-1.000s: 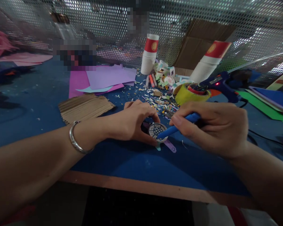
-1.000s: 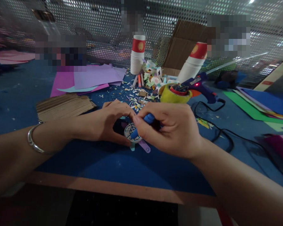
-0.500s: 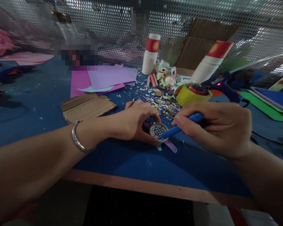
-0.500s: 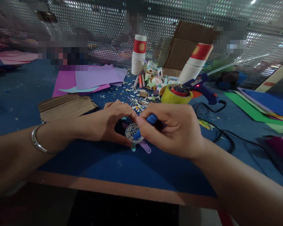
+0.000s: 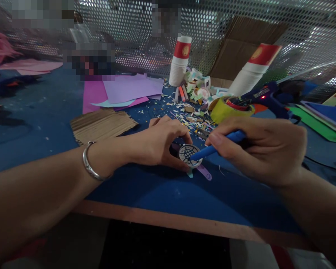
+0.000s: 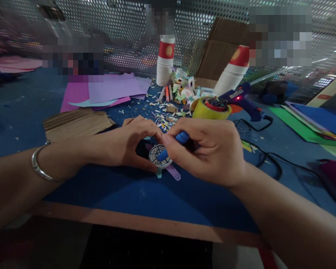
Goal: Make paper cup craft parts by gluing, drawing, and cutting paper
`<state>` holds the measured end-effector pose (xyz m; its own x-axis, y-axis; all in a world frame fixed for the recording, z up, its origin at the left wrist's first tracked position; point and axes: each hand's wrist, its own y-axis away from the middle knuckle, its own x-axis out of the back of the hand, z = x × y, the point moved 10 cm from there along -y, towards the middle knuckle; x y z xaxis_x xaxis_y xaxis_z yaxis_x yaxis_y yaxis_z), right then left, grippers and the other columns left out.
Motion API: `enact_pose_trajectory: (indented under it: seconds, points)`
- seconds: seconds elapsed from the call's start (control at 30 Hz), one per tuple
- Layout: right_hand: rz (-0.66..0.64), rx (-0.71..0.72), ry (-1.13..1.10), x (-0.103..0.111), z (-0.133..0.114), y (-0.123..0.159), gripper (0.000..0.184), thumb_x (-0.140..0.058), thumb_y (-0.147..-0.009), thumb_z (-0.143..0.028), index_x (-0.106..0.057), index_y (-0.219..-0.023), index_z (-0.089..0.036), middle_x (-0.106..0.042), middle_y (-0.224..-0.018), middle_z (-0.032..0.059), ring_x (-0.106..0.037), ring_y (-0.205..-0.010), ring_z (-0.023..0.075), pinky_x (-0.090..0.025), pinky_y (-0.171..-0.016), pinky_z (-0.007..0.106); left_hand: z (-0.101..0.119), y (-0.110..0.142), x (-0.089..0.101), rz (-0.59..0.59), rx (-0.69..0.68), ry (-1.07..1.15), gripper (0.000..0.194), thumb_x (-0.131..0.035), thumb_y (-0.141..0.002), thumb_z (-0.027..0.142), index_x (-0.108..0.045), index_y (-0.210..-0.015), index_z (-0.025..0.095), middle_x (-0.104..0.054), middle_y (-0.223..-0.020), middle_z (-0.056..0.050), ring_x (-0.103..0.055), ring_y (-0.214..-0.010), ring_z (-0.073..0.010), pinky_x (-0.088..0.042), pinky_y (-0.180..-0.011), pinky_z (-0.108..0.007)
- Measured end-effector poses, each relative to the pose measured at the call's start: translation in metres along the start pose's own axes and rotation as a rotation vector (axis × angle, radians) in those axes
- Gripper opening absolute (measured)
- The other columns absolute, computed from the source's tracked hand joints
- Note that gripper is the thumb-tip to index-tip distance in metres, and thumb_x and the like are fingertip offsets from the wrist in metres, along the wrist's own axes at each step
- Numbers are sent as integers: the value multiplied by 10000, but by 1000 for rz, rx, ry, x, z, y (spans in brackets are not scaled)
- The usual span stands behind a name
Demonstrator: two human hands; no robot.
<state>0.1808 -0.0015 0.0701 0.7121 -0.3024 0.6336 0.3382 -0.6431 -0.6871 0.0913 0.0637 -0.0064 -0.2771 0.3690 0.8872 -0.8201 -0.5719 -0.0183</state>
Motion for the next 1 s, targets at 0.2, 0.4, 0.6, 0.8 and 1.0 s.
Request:
enact_pose_trajectory:
  seconds: [0.2,0.4,0.6,0.8,1.0]
  points:
    - [-11,7,0,-1,-4,-2,180,-651,-885,-188,-656,-706,-207,-653,-557,-32,-560,-450,82,-363,-413,242,0,-1,0,0,16,-18,560,-838,-671,541,-687,-1110,229,-642,-1162,-75,-495,-1138,-310,-301,-979,-459]
    - [-14,29,-7,-2,-8,-3,191,-655,-892,-192,-638,-703,-210,-671,-588,-30,-593,-487,84,-379,-433,234,0,0,0,-1,1,-14,555,-809,-687,567,-672,-1114,241,-649,-1158,-67,-501,-1132,-308,-311,-974,-455]
    - [26,-8,-16,3,1,2,131,-699,-864,-181,-686,-739,-217,-660,-587,-37,-601,-518,94,-384,-460,244,-4,2,-1,-3,6,-12,581,-816,-678,587,-680,-1121,236,-649,-1192,-81,-494,-1159,-321,-300,-995,-466]
    - [-7,24,50,2,-2,-1,176,-657,-853,-152,-650,-690,-219,-602,-516,-48,-538,-450,95,-351,-422,251,-3,2,-1,-14,0,-6,565,-811,-690,568,-676,-1121,230,-650,-1186,-73,-498,-1148,-309,-299,-990,-458]
    - [6,17,28,3,-3,-1,190,-662,-839,-129,-631,-682,-232,-611,-521,-49,-568,-467,109,-359,-420,263,-2,0,-1,-22,2,-2,559,-799,-697,580,-670,-1111,227,-650,-1194,-79,-497,-1148,-314,-293,-999,-469]
